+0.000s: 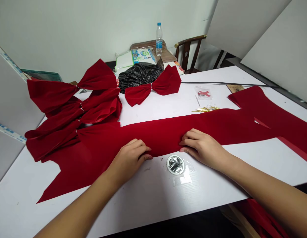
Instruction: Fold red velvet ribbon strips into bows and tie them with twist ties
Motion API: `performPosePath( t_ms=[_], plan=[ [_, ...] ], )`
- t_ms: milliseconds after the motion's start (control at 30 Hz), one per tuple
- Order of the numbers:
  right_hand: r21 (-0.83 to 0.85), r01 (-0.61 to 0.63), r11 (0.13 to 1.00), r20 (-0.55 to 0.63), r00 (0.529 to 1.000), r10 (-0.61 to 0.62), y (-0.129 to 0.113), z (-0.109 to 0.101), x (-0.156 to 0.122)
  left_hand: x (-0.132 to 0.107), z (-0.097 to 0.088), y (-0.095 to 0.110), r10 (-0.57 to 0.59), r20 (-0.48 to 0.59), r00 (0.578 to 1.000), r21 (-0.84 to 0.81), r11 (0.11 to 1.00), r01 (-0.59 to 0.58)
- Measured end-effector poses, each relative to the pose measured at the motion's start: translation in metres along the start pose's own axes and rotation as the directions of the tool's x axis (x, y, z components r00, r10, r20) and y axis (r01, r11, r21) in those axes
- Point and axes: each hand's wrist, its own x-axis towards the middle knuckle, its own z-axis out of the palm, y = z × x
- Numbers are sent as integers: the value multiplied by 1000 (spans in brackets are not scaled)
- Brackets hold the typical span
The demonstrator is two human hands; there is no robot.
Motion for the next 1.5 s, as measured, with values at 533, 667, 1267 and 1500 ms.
performPosePath(
  t_ms=[533,667,1267,1500],
  plan=[
    [-152,-37,988,-7,999,37,-4,1,-1,1,2,8,61,-43,997,291,956,-46],
    [-172,-36,984,12,999,39,-3,1,0,4,0,6,-80,15,997,130,988,78],
    [-46,-77,996,58,995,79,-5,-3,2,2,3,9,-58,-19,998,125,990,60],
    [16,-51,999,36,998,51,-4,-4,2,3,5,14,82,11,997,358,930,-80]
  ],
)
